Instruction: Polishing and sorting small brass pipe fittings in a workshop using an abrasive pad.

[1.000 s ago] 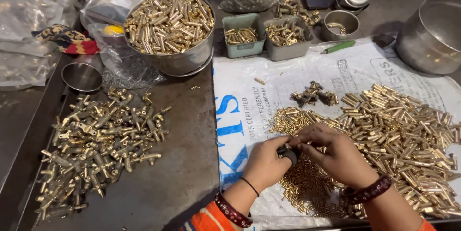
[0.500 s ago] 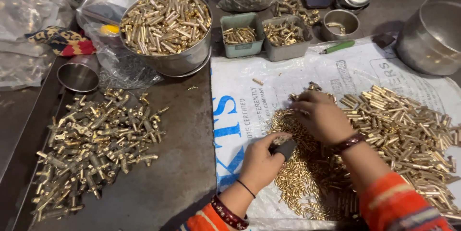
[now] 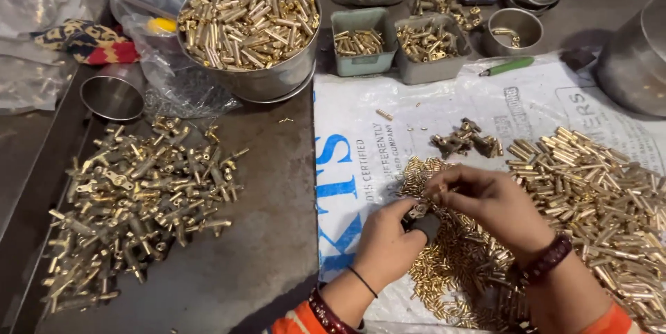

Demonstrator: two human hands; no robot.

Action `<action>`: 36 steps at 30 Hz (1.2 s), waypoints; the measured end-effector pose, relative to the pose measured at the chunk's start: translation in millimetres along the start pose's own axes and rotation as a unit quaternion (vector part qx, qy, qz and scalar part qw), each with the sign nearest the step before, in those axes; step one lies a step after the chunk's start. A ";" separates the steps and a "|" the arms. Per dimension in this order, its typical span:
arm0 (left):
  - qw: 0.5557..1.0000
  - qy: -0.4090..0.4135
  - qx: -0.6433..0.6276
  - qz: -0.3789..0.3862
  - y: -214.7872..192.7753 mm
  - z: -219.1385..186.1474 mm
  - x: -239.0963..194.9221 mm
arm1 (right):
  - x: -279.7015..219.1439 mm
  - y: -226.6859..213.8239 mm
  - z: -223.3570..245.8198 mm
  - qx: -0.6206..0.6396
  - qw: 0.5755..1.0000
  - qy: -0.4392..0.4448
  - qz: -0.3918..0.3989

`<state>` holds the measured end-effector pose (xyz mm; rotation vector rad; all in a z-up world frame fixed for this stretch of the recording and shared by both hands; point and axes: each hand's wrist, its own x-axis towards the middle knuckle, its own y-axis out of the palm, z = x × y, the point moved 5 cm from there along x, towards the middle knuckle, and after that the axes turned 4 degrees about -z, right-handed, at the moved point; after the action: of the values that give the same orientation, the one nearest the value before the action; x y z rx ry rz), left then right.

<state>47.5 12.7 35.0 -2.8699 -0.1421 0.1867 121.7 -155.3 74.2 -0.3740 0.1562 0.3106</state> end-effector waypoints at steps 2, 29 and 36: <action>1.000 -0.001 -0.001 0.006 0.7 0.9 0.8 | 4.1 -6.2 -21.0 0.040 0.999 0.024 0.005; 0.961 0.047 -0.195 0.191 23.1 18.5 -0.3 | -24.2 3.4 -11.8 0.077 0.994 -0.061 0.041; 0.900 -0.118 -0.363 0.210 45.9 57.5 4.0 | -30.8 12.5 10.1 -0.029 0.994 -0.069 0.084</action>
<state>47.0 -16.4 -32.7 -3.5695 0.4721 0.7002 89.6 -148.7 85.7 -0.3970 0.0429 0.5074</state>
